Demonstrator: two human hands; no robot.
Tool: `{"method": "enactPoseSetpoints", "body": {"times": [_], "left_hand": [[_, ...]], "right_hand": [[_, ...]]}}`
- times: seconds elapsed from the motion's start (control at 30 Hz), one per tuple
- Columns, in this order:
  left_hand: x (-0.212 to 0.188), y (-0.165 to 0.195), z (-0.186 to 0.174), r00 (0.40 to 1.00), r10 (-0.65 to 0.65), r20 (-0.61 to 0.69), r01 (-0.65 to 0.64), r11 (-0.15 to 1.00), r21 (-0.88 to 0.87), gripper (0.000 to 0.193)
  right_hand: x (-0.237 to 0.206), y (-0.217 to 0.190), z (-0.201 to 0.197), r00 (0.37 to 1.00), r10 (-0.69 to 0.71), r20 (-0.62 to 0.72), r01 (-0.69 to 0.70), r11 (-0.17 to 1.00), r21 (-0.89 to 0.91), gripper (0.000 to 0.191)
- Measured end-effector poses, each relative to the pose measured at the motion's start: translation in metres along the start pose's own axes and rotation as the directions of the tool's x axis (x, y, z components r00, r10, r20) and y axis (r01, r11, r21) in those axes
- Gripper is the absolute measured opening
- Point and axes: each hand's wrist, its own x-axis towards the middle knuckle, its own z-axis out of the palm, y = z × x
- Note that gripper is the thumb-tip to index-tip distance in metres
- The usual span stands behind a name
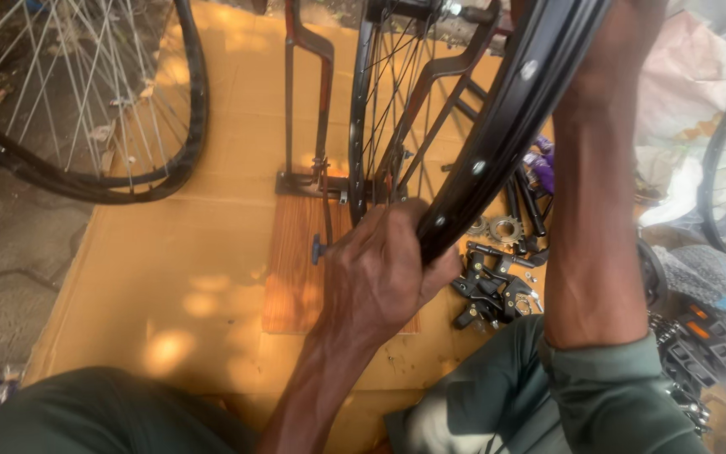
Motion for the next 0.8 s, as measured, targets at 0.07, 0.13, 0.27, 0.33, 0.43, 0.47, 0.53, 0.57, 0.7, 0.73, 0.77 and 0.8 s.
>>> {"method": "enactPoseSetpoints", "body": {"times": [0.07,0.13,0.27,0.33,0.43,0.47,0.53,0.57,0.7,0.73,0.77,0.8], "left_hand": [[-0.002,0.0,0.001,1.0,-0.01,0.014,0.01,1.0,-0.005,0.03],[-0.002,0.003,0.002,1.0,-0.019,0.018,0.019,1.0,-0.008,0.03],[0.007,0.009,0.0,0.999,-0.006,-0.053,0.0,0.994,-0.106,0.04],[0.011,0.012,-0.003,0.99,-0.008,-0.144,-0.018,0.985,-0.173,0.056],[0.009,0.014,-0.011,0.97,0.048,-0.238,-0.079,0.989,-0.122,0.074],[0.007,0.011,-0.013,0.965,0.129,-0.23,-0.138,0.99,-0.023,0.073],[0.001,0.008,-0.012,0.973,0.163,-0.162,-0.158,0.986,0.045,0.07],[-0.001,0.005,-0.009,0.987,0.123,-0.102,-0.122,0.992,0.016,0.068],[-0.012,-0.002,-0.001,0.999,0.05,-0.005,-0.05,0.999,0.0,0.064],[-0.014,-0.002,0.0,0.999,0.04,0.001,-0.04,0.999,0.013,0.063],[-0.014,-0.002,0.0,1.0,0.029,0.007,-0.029,0.999,0.023,0.062],[-0.014,-0.001,-0.001,1.0,0.019,0.015,-0.02,0.999,0.03,0.061]], "right_hand": [[-0.008,0.003,0.0,0.998,-0.05,-0.046,0.049,0.999,-0.017,0.019],[-0.014,0.004,0.006,0.993,-0.082,-0.088,0.08,0.996,-0.028,0.02],[-0.021,-0.007,0.039,0.982,-0.111,-0.154,0.101,0.992,-0.075,0.014],[-0.031,-0.021,0.06,0.988,-0.125,-0.087,0.109,0.979,-0.171,0.01],[-0.045,-0.034,0.086,0.994,-0.076,-0.075,0.053,0.962,-0.267,0.023],[-0.047,-0.036,0.089,0.993,-0.029,-0.112,-0.003,0.963,-0.269,0.025],[-0.047,-0.036,0.09,0.944,0.183,-0.275,-0.228,0.964,-0.14,0.02],[-0.045,-0.033,0.088,0.969,0.171,-0.178,-0.2,0.967,-0.159,0.011],[-0.029,-0.024,0.079,0.993,0.101,0.065,-0.099,0.995,-0.033,0.015],[-0.025,-0.023,0.08,0.994,0.079,0.081,-0.082,0.996,0.04,0.016],[-0.021,-0.022,0.082,0.994,0.055,0.093,-0.066,0.992,0.111,0.017],[-0.018,-0.023,0.085,0.994,0.031,0.102,-0.049,0.983,0.179,0.02]]}}
